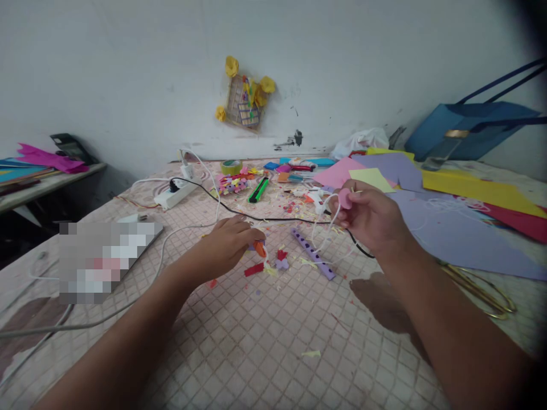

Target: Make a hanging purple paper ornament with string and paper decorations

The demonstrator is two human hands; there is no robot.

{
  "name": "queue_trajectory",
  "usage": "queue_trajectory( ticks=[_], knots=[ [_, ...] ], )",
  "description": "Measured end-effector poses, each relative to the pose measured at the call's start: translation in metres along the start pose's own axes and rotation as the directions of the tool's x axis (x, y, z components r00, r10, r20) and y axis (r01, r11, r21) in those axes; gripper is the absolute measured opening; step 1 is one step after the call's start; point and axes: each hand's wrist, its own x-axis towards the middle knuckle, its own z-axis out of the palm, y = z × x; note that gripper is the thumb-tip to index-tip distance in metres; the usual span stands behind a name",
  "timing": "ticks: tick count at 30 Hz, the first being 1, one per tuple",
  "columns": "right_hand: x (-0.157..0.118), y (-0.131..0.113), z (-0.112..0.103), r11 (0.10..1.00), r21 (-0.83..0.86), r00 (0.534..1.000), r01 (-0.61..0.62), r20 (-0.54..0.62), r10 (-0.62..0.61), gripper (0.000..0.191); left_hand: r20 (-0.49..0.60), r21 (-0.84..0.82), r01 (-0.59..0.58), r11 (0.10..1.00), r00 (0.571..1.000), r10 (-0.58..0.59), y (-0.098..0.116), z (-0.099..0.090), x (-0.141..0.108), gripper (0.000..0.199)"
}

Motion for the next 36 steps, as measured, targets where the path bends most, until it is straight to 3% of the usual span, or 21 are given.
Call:
queue_trajectory(
  ticks=[7, 16, 20, 26, 30, 36],
  knots=[
    [-0.003, 0.001, 0.010, 1.000, 0.009, 0.999, -0.018, 0.049, 0.018, 0.017, 0.000, -0.027, 0.018, 0.999, 1.000, -0.018, -0.011, 0.006, 0.001, 0.031],
    [-0.012, 0.003, 0.028, 0.997, 0.026, 0.984, -0.066, 0.168, 0.060, 0.013, 0.014, -0.019, 0.063, 0.998, 0.998, -0.062, -0.003, 0.007, 0.002, 0.031],
    [-0.019, 0.005, 0.036, 0.993, 0.048, 0.971, -0.106, 0.220, 0.093, 0.009, -0.105, -0.172, -0.011, 0.985, 0.994, -0.007, 0.015, 0.005, 0.005, 0.028],
    [-0.025, 0.010, 0.041, 0.994, 0.061, 0.958, -0.088, 0.278, 0.068, 0.007, -0.067, -0.523, -0.131, 0.842, 0.991, 0.112, 0.054, 0.005, 0.008, 0.026],
    [-0.023, 0.010, 0.040, 0.994, 0.088, 0.964, -0.062, 0.264, 0.037, 0.008, -0.039, -0.573, -0.126, 0.810, 0.991, 0.126, 0.064, 0.009, 0.009, 0.017],
    [-0.016, 0.003, 0.034, 0.994, 0.105, 0.981, -0.028, 0.194, 0.007, 0.013, -0.049, -0.584, -0.110, 0.804, 0.994, 0.100, 0.062, 0.010, 0.009, 0.018]
  ],
)
